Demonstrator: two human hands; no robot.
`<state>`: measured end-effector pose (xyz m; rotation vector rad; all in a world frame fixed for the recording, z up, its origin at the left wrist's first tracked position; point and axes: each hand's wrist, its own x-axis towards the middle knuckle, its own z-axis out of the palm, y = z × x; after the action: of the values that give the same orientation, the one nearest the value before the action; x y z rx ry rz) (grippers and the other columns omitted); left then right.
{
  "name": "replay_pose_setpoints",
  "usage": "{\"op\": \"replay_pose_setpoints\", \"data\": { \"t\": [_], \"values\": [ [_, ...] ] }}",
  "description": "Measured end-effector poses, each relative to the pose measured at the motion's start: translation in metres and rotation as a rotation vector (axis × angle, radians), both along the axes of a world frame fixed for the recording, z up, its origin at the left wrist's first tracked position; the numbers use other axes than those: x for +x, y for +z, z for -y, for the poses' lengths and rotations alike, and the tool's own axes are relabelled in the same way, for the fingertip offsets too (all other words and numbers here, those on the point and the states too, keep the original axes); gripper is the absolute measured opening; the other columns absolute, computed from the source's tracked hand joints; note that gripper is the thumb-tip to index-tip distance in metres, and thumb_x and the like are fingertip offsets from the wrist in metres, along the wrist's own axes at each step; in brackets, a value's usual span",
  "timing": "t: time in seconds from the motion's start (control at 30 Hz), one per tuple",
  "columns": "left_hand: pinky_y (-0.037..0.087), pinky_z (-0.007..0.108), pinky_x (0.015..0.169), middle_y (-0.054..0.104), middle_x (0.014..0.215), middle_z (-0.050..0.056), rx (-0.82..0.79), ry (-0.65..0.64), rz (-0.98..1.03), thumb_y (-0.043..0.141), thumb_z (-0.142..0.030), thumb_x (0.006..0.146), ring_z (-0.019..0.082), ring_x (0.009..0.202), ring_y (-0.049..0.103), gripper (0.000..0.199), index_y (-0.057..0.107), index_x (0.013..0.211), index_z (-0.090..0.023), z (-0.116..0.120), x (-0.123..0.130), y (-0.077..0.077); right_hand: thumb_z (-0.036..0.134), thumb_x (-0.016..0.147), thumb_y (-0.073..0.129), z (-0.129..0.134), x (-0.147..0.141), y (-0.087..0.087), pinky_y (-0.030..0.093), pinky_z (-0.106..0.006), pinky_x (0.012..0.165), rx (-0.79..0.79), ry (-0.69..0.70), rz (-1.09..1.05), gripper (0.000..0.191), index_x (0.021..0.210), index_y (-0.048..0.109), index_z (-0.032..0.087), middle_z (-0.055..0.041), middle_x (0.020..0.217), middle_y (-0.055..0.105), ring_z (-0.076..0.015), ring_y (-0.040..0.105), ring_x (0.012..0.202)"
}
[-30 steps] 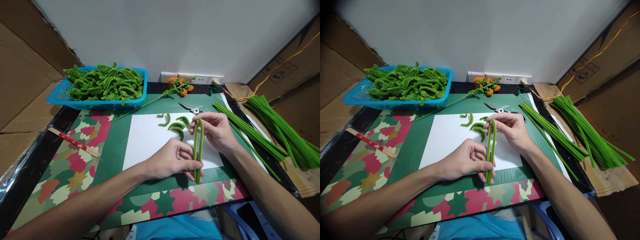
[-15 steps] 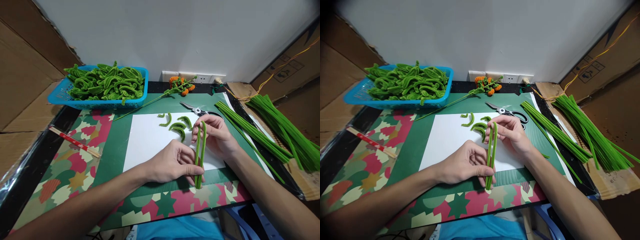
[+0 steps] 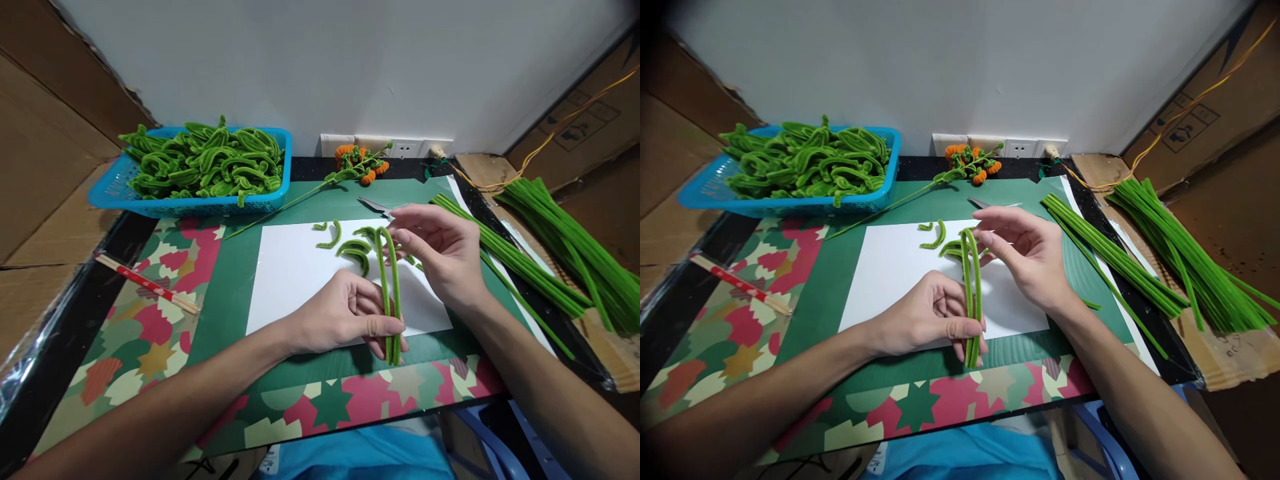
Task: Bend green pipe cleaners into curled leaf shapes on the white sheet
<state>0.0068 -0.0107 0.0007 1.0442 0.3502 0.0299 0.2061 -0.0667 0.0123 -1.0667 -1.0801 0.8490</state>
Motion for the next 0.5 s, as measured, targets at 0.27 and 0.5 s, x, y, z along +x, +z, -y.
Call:
{"op": "replay_pose_setpoints", "data": {
  "t": [0.27, 0.5],
  "values": [
    [0.065, 0.022, 0.070, 0.086, 0.091, 0.012, 0.064, -0.013, 0.023, 0.093, -0.031, 0.083, 0.018, 0.070, 0.081, 0.026, 0.081, 0.093, -0.010, 0.0020, -0.0002, 0.0016, 0.040, 0.091, 0.088, -0.0076, 0.0093, -0.0037, 0.066, -0.026, 0.069, -0.164, 0.312, -0.233, 0.027, 0.112, 0.083, 0.024, -0.0047, 0.096, 0.083, -0.0168, 0.079, 0.079],
    [0.064, 0.023, 0.072, 0.086, 0.094, 0.014, 0.086, -0.029, 0.025, 0.092, -0.033, 0.084, 0.019, 0.074, 0.082, 0.026, 0.082, 0.093, -0.010, 0.0031, -0.0008, 0.0020, 0.030, 0.090, 0.089, -0.0075, 0.0046, -0.0059, 0.066, -0.023, 0.069, -0.141, 0.396, -0.303, 0.020, 0.108, 0.085, 0.023, -0.0020, 0.089, 0.083, -0.0129, 0.078, 0.069]
  ]
}}
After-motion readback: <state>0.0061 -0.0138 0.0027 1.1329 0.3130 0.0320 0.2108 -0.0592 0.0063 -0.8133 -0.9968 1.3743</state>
